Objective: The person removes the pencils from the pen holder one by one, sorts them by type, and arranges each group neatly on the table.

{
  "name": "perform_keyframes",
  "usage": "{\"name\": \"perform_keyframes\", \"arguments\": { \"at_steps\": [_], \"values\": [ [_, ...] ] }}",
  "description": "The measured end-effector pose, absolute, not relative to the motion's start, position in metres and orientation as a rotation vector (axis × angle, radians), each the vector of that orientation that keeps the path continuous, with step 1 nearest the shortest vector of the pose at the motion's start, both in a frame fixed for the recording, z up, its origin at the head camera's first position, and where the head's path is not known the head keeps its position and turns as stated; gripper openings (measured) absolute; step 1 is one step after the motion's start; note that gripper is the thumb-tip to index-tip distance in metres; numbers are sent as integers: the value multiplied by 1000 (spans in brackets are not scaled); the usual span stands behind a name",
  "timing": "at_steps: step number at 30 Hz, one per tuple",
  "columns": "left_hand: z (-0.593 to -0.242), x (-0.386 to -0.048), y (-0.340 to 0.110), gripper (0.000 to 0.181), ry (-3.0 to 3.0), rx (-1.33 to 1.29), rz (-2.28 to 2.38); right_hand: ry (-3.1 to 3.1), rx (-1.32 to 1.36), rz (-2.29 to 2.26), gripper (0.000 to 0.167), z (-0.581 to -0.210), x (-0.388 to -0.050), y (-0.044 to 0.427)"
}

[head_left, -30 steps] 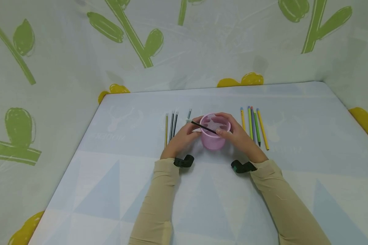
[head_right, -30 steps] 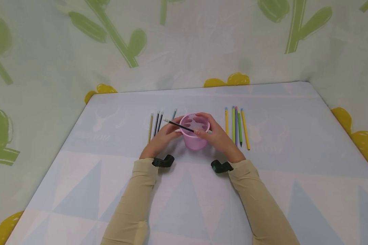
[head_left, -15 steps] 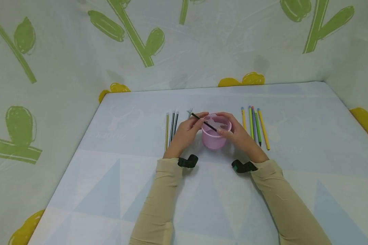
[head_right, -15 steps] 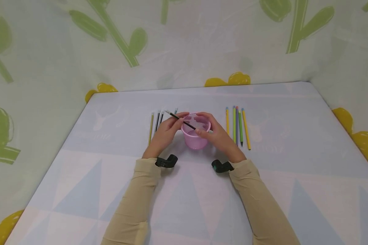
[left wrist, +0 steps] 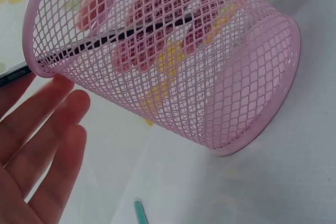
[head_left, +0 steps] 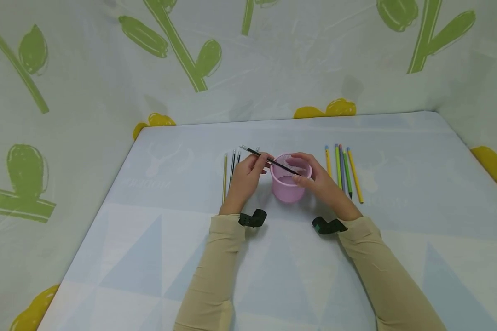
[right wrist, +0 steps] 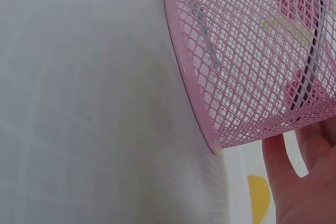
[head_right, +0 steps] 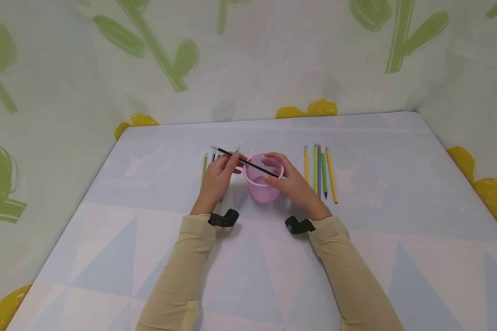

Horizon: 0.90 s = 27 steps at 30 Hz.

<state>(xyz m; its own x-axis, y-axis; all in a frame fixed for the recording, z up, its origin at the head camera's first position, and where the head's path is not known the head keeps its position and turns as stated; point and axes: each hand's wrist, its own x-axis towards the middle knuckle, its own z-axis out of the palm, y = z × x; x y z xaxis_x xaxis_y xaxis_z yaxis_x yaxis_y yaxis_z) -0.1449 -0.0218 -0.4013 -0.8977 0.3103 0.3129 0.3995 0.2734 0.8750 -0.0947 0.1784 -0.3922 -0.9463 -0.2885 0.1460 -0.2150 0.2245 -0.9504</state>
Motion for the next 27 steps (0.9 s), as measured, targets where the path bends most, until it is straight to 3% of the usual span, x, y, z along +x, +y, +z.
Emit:
{"name": "perform_keyframes", "arguments": {
  "at_steps": [11, 27],
  "values": [
    [-372, -128, -25, 30, -2202, -579, -1938, 2415, -479, -1840, 50, -420, -109, 187],
    [-373, -130, -29, 35, -2040, -590, -2095, 2459, -474, -1826, 50, -421, -110, 185]
  ]
}}
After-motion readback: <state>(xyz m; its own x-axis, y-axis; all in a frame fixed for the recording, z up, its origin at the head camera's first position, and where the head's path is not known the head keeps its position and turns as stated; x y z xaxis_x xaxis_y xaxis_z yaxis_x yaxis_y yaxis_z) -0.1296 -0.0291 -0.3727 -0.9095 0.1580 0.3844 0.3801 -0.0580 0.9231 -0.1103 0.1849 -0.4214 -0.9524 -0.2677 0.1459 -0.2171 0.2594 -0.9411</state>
